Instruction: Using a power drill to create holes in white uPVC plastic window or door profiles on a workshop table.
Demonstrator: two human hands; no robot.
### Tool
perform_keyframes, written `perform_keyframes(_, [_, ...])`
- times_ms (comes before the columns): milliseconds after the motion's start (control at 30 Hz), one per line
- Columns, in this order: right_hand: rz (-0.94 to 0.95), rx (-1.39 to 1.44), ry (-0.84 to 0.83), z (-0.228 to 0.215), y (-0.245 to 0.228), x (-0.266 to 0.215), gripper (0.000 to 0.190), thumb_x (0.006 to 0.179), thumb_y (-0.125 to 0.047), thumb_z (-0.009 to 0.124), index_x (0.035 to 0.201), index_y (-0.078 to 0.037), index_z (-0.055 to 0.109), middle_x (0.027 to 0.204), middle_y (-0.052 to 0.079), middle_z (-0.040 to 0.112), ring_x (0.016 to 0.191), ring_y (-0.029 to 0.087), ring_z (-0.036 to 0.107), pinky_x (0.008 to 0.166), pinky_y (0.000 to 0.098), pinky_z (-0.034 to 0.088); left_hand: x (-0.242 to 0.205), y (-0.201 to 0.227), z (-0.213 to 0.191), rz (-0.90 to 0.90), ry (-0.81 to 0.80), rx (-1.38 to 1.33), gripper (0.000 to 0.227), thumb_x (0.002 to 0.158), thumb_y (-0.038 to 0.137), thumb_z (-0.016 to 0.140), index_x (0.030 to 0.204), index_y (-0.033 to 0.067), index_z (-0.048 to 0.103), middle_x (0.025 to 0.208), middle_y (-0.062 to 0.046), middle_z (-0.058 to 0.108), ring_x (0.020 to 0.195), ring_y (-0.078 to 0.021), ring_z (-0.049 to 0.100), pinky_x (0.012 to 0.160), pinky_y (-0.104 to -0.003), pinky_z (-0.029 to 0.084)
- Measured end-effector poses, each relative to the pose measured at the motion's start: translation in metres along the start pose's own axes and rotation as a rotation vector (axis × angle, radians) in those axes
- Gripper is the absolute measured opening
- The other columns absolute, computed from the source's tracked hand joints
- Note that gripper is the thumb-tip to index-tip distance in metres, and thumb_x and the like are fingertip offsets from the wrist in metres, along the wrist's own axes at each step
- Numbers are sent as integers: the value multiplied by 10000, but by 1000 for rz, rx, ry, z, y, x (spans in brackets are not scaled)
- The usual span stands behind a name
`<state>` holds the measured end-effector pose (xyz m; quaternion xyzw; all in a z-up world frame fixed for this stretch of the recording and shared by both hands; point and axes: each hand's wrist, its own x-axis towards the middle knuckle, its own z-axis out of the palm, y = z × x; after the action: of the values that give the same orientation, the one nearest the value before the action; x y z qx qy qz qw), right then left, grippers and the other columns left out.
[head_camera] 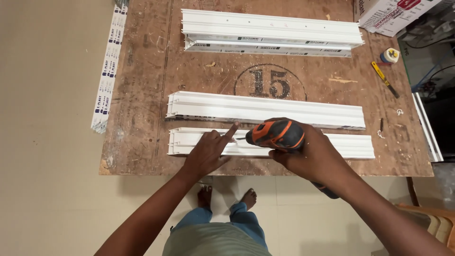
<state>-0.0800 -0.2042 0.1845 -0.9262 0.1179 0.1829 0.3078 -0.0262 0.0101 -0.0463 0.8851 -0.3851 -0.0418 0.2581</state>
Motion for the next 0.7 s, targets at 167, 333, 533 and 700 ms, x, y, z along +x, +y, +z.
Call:
perform_keyframes(167, [10, -47, -31, 2, -7, 5, 470, 771, -230, 847, 1228, -222, 738, 911, 64, 806, 820, 212, 765, 811, 361, 576, 1, 1, -3, -44, -41, -20, 1116, 815, 309, 838, 1645, 196, 101, 1167, 8, 670, 931, -250, 548, 959, -416, 461])
perform_keyframes(333, [71, -52, -50, 4, -6, 9, 412, 784, -239, 845, 1179, -208, 731, 877, 78, 804, 779, 220, 762, 775, 372, 581, 2, 0, -1, -30, -23, -32, 1129, 806, 308, 841, 1636, 190, 85, 1172, 2, 675, 915, -260, 548, 959, -420, 459])
perform_keyframes(533, [112, -74, -51, 3, -10, 12, 458, 773, -257, 854, 1208, -227, 710, 936, 75, 802, 853, 232, 771, 817, 381, 580, 2, 0, -2, -25, -25, -31, 1137, 805, 307, 839, 1640, 191, 77, 1175, 2, 680, 928, -258, 557, 954, -422, 461])
perform_keyframes(700, [34, -99, -49, 1, -9, 20, 489, 756, -267, 857, 1223, -241, 713, 1025, 54, 793, 954, 240, 759, 853, 380, 574, 4, 2, -11, -41, -61, -46, 1113, 817, 325, 828, 1629, 190, 79, 1154, -66, 672, 937, -283, 565, 955, -443, 460])
